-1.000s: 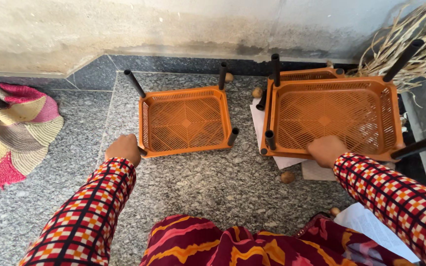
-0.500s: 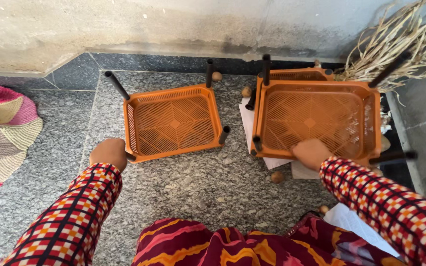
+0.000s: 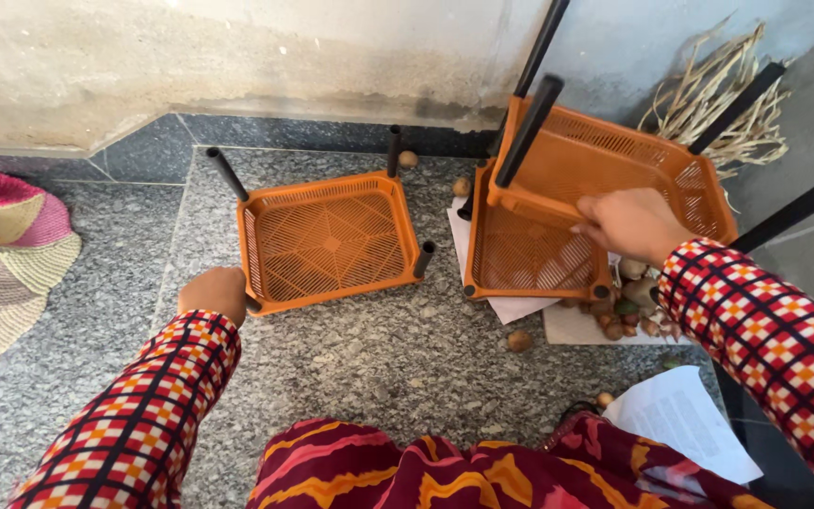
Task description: The person assembles a three-tier orange plastic storage rack by inserting black support poles into the trays. They place printed papers into each tray and then transfer small round produce items from the floor onto the top tray.
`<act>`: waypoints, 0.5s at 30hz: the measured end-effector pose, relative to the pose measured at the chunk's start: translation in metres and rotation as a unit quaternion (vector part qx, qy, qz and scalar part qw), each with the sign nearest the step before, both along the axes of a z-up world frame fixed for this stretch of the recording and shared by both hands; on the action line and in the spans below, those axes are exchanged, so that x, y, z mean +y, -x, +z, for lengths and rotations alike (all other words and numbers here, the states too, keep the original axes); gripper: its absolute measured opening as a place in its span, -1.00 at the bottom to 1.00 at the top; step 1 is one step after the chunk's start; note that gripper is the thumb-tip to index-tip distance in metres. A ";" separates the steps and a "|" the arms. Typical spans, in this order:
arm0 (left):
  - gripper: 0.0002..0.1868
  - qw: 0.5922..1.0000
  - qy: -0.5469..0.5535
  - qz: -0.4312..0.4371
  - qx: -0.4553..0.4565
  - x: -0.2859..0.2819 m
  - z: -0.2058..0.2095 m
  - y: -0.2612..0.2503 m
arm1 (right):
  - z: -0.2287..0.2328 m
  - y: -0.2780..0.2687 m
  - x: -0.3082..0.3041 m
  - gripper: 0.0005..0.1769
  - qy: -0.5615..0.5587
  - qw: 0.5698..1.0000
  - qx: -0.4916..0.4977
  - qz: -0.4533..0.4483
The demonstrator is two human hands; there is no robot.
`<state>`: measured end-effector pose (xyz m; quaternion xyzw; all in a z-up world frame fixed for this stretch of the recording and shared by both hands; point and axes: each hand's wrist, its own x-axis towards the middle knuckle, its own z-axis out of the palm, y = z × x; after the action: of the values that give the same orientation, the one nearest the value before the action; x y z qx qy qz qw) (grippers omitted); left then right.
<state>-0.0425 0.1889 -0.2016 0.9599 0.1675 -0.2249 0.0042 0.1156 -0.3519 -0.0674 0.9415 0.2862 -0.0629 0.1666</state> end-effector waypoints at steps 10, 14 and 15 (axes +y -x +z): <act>-0.82 0.999 0.017 0.010 -0.038 0.002 -0.002 0.002 | 0.034 0.004 0.024 -0.66 0.048 0.998 -0.020 -0.025; -0.82 0.998 0.051 0.025 -0.024 0.002 0.006 0.005 | 0.031 0.014 0.037 -0.75 0.061 0.997 -0.051 -0.008; -0.79 0.998 0.049 0.031 -0.029 0.001 0.006 0.004 | 0.031 0.016 0.042 -0.80 0.052 0.997 -0.062 0.005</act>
<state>-0.0465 0.1902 -0.1952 0.9589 0.1856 -0.2051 0.0632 0.0998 -0.3094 -0.0366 0.9321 0.2764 -0.0182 0.2332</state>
